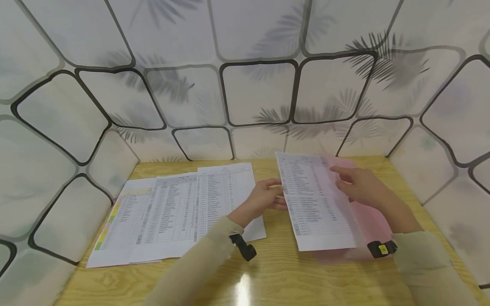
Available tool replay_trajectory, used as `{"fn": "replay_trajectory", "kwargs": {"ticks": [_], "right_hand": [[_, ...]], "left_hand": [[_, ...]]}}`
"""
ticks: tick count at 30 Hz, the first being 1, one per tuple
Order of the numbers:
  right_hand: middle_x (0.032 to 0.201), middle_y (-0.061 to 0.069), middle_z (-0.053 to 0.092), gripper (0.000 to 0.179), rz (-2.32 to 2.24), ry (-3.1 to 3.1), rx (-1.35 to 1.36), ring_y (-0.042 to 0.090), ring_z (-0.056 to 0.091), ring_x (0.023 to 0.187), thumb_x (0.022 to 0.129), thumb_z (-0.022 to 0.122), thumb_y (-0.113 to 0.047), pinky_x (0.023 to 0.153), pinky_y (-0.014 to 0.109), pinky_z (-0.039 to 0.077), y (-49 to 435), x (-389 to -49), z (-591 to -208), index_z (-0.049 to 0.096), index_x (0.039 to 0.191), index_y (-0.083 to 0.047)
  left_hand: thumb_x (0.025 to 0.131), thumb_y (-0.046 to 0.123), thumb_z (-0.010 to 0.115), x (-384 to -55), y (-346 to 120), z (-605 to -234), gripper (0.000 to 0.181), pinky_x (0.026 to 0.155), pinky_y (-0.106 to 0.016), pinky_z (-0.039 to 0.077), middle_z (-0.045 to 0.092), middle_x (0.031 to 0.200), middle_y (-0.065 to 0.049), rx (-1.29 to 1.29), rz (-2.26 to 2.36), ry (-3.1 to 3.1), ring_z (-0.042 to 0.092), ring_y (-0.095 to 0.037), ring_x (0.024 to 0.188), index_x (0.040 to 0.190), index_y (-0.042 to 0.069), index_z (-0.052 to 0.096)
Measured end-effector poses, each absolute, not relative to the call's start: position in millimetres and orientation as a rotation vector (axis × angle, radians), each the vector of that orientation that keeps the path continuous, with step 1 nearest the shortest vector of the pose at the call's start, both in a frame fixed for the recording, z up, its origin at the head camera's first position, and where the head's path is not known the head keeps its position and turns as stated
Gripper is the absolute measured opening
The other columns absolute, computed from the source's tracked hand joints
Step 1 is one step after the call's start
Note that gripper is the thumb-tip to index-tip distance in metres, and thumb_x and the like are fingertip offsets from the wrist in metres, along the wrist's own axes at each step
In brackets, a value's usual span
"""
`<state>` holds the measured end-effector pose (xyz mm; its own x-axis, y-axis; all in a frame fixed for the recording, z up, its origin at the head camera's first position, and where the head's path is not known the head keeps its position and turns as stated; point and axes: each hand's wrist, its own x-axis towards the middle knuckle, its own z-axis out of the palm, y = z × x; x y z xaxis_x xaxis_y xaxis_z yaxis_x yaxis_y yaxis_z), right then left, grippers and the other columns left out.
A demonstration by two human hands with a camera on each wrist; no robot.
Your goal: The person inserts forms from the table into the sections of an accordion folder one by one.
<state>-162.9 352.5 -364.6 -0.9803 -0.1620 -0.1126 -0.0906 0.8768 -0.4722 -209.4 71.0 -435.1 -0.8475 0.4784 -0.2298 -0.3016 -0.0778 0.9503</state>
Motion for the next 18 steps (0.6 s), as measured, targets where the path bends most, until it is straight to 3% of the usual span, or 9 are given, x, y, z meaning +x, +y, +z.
{"fn": "replay_trajectory", "kwargs": {"ticks": [8, 14, 18], "right_hand": [[0.135, 0.045, 0.057, 0.056, -0.693, 2.911, -0.206, 0.018, 0.071, 0.074, 0.107, 0.057, -0.023, 0.062, 0.029, 0.057, 352, -165, -365, 0.045, 0.157, 0.001], [0.136, 0.046, 0.056, 0.056, -0.707, 2.899, -0.199, 0.019, 0.072, 0.077, 0.106, 0.058, -0.021, 0.063, 0.028, 0.058, 350, -166, -365, 0.045, 0.157, 0.001], [0.137, 0.046, 0.055, 0.057, -0.712, 2.89, -0.2, 0.018, 0.073, 0.078, 0.106, 0.058, -0.021, 0.063, 0.028, 0.058, 351, -167, -366, 0.044, 0.157, 0.001]], "left_hand": [[0.107, 0.002, 0.052, -208, 79, -437, 0.035, 0.086, -0.051, 0.064, 0.073, 0.116, -0.035, 0.186, 1.982, 1.661, 0.072, -0.053, 0.105, 0.141, -0.005, 0.059], [0.107, 0.002, 0.052, -208, 85, -440, 0.036, 0.091, -0.058, 0.061, 0.072, 0.116, -0.036, 0.173, 1.993, 1.653, 0.07, -0.055, 0.106, 0.142, -0.005, 0.058], [0.107, 0.001, 0.053, -208, 89, -440, 0.036, 0.085, -0.054, 0.064, 0.075, 0.112, -0.033, 0.165, 1.997, 1.656, 0.072, -0.053, 0.103, 0.142, -0.004, 0.059]]}}
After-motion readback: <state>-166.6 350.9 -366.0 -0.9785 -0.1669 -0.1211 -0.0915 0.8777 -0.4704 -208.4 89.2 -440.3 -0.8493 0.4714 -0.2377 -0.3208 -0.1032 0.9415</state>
